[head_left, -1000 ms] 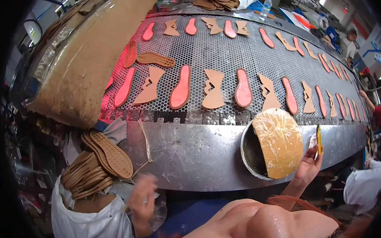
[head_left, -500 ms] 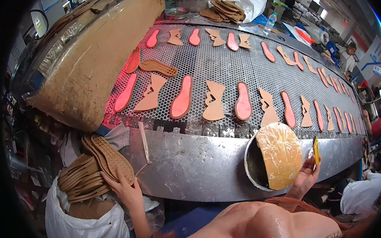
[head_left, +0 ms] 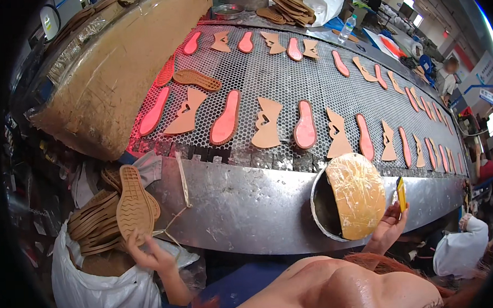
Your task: The person applies a yellow substance to the textured bottom of brown shoe soles using a yellow plastic scraper. They repeatedly dip the scraper into a container of the substance and spread it across the sole surface, handling the soles one at a time from a nearby pile.
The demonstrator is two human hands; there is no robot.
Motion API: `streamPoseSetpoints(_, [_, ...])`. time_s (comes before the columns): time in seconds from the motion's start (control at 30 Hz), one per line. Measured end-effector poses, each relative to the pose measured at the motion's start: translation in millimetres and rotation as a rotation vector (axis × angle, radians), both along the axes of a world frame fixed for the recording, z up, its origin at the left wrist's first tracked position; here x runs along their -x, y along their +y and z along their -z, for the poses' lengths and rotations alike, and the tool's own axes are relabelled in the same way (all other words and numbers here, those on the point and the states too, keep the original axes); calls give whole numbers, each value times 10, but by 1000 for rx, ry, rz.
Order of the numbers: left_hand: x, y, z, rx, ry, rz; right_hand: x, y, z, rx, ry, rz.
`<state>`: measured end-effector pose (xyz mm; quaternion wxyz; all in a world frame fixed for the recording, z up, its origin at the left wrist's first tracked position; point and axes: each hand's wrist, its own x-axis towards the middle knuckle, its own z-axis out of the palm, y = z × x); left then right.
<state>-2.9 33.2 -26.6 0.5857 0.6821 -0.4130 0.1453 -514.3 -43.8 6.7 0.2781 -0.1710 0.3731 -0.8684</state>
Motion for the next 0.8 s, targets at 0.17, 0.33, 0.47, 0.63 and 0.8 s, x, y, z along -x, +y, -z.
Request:
streamPoseSetpoints(0.17, [207,-162,-537,257,-388,-32,-218,63,-30,10,265,53])
streamPoseSetpoints(0.33, [466,-279,-825,268,-556,68,-596,-14,-108,-3,621,77])
streamPoseSetpoints(0.47, [799,-523,-1041,267,-213,418,-554,224,-25,25,840,102])
streamPoseSetpoints(0.63, [1099,-652,-735,284,-22,684,-710,138,256,-93,1020,-18])
streamPoseSetpoints(0.8, [1171,-586,-344,73,183,908,-1029,96,19,-222,1158,-96])
